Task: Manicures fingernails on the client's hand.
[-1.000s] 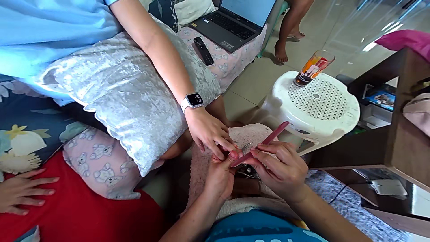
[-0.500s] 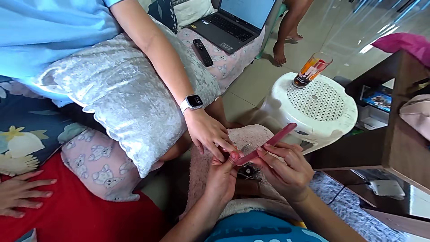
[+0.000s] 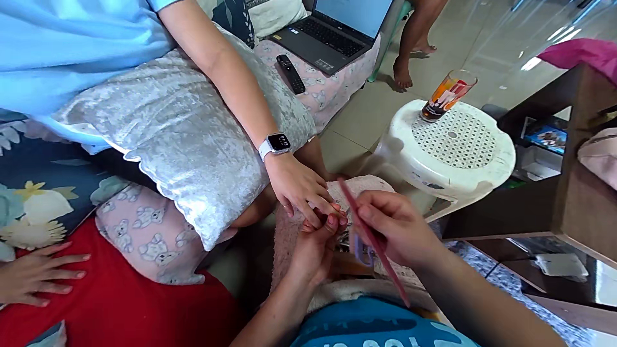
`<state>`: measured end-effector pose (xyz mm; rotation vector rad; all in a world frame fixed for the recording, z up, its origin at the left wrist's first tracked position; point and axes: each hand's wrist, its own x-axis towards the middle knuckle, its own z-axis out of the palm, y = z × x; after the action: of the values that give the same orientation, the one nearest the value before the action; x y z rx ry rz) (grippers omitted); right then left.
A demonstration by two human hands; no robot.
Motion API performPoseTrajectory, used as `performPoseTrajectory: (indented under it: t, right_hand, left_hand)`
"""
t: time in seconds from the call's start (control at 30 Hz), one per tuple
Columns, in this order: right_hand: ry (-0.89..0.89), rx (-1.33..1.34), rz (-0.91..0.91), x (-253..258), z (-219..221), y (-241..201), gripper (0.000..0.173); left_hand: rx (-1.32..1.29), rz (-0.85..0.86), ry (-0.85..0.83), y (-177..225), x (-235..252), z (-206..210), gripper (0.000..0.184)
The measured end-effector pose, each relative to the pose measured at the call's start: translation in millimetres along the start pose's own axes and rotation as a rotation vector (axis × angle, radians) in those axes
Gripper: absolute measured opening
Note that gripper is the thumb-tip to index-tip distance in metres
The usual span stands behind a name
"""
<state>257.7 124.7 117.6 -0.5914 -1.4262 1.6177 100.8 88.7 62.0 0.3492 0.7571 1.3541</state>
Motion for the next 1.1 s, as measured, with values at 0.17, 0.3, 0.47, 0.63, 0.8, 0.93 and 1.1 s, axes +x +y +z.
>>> performPoseTrajectory:
  t: [0.17, 0.3, 0.47, 0.63, 0.8, 0.93, 1.1]
  right_hand:
    - [0.202, -0.109, -0.036, 48, 7, 13, 0.023]
    - [0.178, -0.100, -0.107, 29, 9, 29, 0.019]
    - [0.109, -0.453, -0.139, -15, -21, 41, 0.020]
    - [0.135, -0.693, -0.220, -37, -19, 39, 0.022]
    - [0.157, -0.660, -0.243, -39, -10, 47, 0.018]
    - [0.162, -0.642, -0.238, -39, -10, 49, 0.017]
    - [0.161, -0.673, -0.206, -40, -8, 48, 0.018]
  left_hand:
    - [0.030, 0.000, 0.025, 4, -3, -2, 0.015]
    - [0.064, -0.022, 0.071, 6, -4, -5, 0.015]
    - [0.011, -0.052, -0.069, 5, -1, -17, 0.008]
    - [-0.041, -0.080, -0.060, 4, 0, -18, 0.012]
    - [-0.062, -0.081, -0.038, 4, -2, -16, 0.014]
    - [-0.067, -0.069, -0.053, 3, -1, -16, 0.015]
    - [-0.086, -0.063, -0.027, 0, -1, -13, 0.014]
